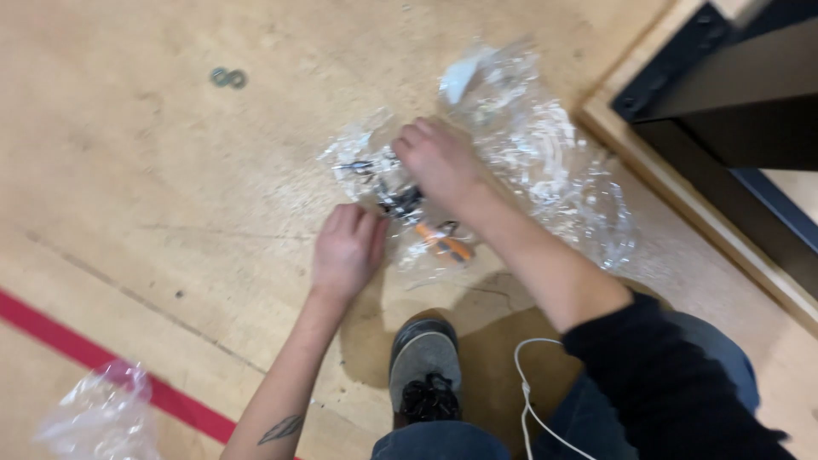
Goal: The person aligns long metal frame components on the floor, opens a plastic bag of hardware with a screwdriver, and fits a screw through a pre-drilled hole into the metal structure by hand.
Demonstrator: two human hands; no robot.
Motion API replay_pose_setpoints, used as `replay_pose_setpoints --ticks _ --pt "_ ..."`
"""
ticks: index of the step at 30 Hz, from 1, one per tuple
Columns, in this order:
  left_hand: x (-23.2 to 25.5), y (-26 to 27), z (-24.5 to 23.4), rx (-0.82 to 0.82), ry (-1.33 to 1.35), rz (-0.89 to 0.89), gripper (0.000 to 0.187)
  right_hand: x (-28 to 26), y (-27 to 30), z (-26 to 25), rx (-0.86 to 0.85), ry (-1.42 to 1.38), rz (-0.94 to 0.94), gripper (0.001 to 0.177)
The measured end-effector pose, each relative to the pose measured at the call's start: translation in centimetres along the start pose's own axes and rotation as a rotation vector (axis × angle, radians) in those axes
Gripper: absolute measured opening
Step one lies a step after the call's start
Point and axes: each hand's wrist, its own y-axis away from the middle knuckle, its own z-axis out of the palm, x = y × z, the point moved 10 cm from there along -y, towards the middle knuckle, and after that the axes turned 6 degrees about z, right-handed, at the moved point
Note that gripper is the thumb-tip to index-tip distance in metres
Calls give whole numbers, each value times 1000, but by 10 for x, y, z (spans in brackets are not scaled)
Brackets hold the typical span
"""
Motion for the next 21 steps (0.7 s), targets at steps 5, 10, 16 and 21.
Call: replay_pose_setpoints --ticks 5,10,16,21 --pt "-6 -19 -33 81 71 -160 16 7 9 -51 116 -202 200 17" --pt "53 -91 -40 187 424 -193 25 40 124 -143 322 -738 599 31" --pt "176 -212 74 -257 656 141 74 107 262 -166 553 -823 1173 15" --pt "211 -271 94 -232 868 282 63 139 294 -180 639 -753 1265 16"
